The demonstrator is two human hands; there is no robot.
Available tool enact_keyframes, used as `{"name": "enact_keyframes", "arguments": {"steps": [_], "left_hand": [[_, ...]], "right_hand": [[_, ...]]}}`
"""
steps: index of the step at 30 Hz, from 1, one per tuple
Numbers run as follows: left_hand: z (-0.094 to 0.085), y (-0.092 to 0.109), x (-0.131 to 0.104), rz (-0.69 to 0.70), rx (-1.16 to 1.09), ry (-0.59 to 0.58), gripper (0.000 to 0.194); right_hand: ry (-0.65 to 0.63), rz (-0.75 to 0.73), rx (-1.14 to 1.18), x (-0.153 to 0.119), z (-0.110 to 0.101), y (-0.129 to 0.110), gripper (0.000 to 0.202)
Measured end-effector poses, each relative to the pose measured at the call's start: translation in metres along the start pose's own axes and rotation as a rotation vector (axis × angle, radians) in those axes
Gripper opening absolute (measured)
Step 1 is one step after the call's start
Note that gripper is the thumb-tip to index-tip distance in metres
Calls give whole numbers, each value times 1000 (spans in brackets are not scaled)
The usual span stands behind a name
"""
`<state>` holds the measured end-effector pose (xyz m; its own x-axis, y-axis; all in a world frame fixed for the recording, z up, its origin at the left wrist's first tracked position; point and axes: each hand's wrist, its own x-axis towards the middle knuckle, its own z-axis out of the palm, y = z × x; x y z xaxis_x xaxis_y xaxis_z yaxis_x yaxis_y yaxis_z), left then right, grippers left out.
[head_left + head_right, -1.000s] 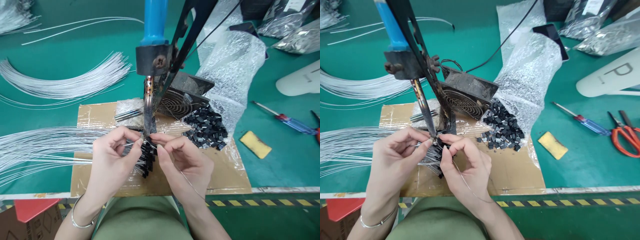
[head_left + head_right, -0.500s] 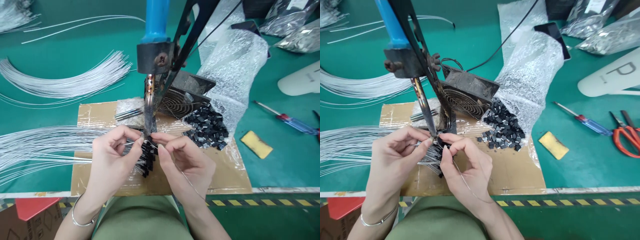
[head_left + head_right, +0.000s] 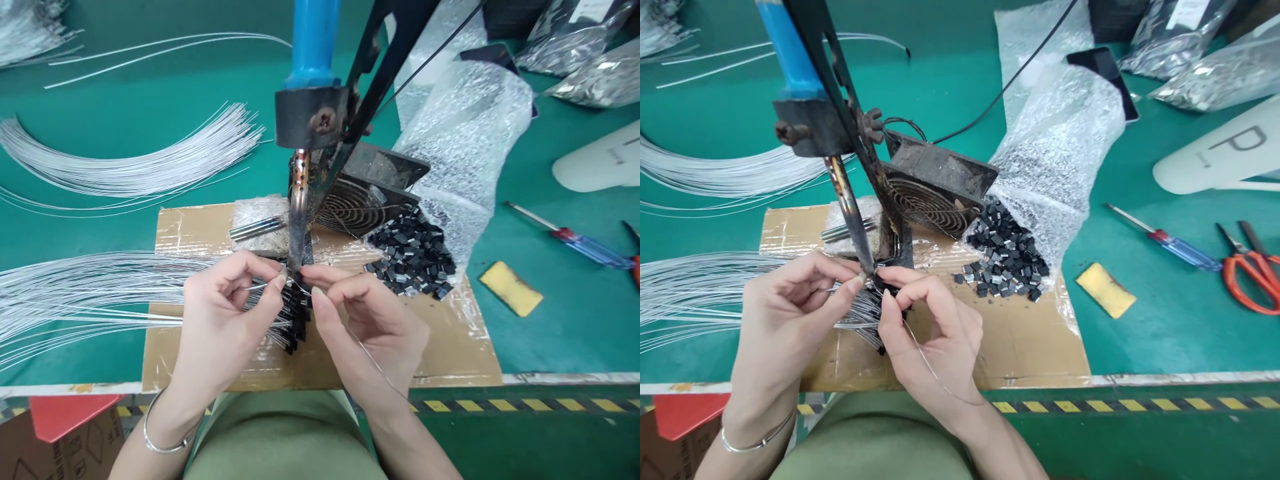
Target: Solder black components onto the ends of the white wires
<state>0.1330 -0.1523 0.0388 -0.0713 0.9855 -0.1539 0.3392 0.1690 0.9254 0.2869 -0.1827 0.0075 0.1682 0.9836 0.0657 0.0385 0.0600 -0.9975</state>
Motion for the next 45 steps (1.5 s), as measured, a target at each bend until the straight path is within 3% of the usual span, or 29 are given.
{"name": "enact_keyframes", "arguments": {"steps": [45], "left_hand": [[1,-3,-1,47,-12,0,10]], "right_hand": [[18,-67,-18,-4,2,7,16]]}}
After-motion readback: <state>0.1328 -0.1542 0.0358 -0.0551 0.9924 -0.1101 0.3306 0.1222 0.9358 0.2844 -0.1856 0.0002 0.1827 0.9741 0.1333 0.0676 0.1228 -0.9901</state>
